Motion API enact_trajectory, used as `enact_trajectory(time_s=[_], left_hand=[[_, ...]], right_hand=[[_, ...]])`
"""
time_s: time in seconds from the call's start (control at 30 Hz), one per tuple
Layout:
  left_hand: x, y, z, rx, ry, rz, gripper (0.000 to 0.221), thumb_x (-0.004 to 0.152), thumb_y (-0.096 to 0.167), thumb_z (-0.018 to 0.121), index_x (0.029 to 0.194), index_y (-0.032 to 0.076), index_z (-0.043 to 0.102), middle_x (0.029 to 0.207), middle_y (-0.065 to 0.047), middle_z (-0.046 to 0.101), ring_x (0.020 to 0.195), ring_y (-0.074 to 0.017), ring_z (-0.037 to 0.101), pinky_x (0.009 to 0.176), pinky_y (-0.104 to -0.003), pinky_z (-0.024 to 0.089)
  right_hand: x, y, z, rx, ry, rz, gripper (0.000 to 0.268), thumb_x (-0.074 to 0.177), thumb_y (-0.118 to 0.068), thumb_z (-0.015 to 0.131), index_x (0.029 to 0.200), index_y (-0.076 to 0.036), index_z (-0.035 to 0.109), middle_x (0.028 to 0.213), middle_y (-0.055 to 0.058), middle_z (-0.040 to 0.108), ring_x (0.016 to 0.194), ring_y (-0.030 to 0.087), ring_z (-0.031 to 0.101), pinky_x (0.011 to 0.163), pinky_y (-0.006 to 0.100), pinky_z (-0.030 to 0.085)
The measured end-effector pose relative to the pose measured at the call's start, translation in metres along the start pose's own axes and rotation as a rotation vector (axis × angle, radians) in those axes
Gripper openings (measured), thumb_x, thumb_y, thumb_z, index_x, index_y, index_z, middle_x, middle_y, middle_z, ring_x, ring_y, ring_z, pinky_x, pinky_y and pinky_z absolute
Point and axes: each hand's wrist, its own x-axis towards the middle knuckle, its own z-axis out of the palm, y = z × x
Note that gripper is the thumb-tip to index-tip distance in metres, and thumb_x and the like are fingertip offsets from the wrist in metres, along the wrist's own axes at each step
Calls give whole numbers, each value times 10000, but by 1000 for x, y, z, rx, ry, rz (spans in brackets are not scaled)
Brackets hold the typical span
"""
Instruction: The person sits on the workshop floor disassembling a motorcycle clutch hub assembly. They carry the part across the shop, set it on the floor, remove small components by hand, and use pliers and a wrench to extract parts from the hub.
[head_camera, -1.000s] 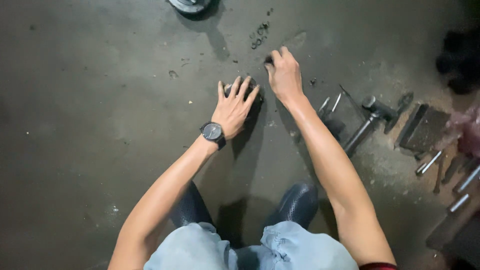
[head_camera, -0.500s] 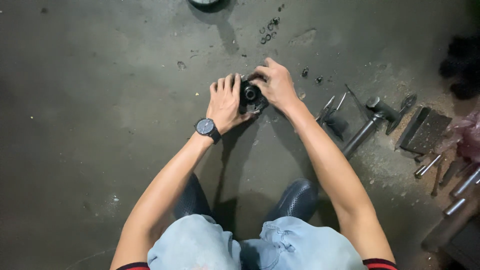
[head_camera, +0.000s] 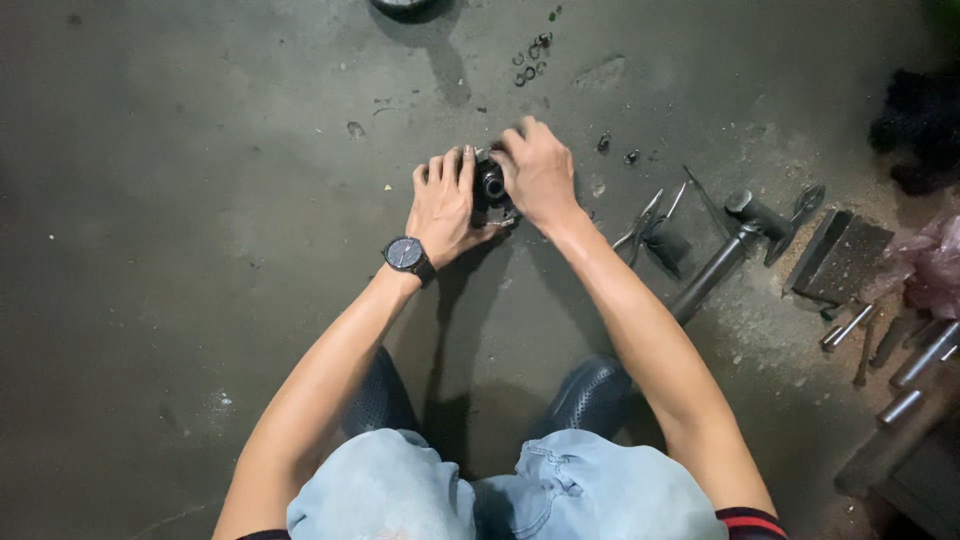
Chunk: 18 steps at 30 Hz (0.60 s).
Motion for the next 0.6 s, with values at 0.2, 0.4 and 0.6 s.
enact_trajectory(time_s=[0.2, 0.4, 0.6], left_hand=[[2, -4, 2, 28, 10, 30, 1150, 621, 483, 921, 1441, -130, 397, 1397, -270, 473, 1257, -414, 466, 1059, -546, 372], [13, 2, -13, 3, -38, 40, 1161, 601, 491, 920, 1434, -122, 392, 1383, -279, 467, 1263, -426, 453, 1042, -577, 361], [14, 1, -8, 45, -71, 57, 1155, 637, 510, 890, 1462, -120, 384, 1401, -258, 475, 1274, -409, 461, 1051, -565, 372]], right_hand=[[-9, 11, 12, -50, 10, -126, 198, 901, -169, 791, 1014, -31, 707, 1014, 147, 650, 934, 309, 643, 767, 408, 548], [28, 48, -6, 278, -78, 102, 323, 862, -162, 821, 1164, -85, 736, 1048, 103, 708, 915, 242, 704, 791, 376, 595], [64, 67, 6, -147, 69, -92, 209, 879, -130, 833, 1066, -74, 759, 1027, 170, 659, 942, 331, 675, 777, 422, 580]])
